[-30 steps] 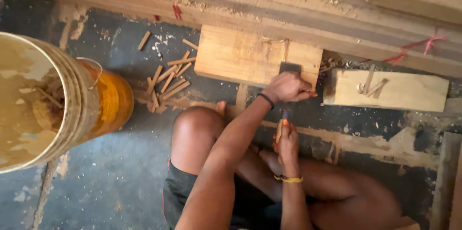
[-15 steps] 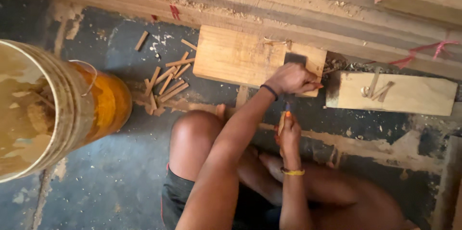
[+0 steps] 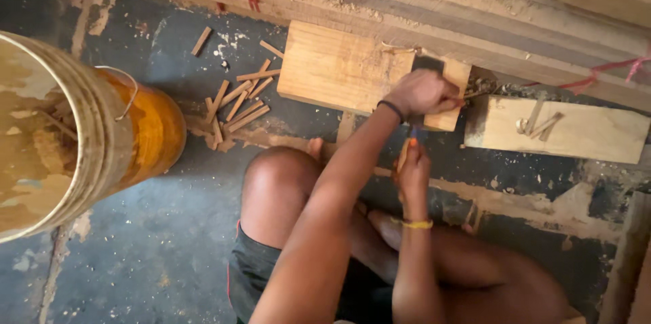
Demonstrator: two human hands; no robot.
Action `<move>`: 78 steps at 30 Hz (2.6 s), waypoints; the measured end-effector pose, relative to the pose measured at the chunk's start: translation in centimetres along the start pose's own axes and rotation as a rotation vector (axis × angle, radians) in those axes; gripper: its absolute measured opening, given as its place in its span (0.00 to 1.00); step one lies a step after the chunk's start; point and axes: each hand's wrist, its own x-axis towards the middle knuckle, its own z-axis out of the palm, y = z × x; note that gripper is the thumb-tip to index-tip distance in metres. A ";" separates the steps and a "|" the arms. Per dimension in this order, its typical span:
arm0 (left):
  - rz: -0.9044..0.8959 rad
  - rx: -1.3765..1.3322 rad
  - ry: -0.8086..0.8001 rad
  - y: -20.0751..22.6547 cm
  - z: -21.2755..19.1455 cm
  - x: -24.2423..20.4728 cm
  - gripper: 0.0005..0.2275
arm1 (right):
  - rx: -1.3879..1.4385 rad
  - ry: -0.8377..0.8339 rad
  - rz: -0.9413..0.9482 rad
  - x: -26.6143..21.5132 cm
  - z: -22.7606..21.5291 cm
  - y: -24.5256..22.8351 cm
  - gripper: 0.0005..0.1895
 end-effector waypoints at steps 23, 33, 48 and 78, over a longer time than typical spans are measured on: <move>0.118 0.104 0.342 3.8 -3.3 -6.9 0.10 | 0.598 -0.313 0.084 1.5 -2.0 -1.3 0.22; -0.173 0.449 0.334 1.7 -3.9 -8.6 0.24 | 0.504 -0.130 0.054 -1.8 -4.3 0.0 0.21; -0.167 0.415 0.385 0.8 -2.9 -9.2 0.14 | 0.320 -0.061 -0.025 -3.2 -4.8 0.9 0.19; 0.265 0.115 0.033 6.8 0.9 -6.5 0.20 | 0.164 -0.046 0.028 -7.8 -4.1 -1.4 0.16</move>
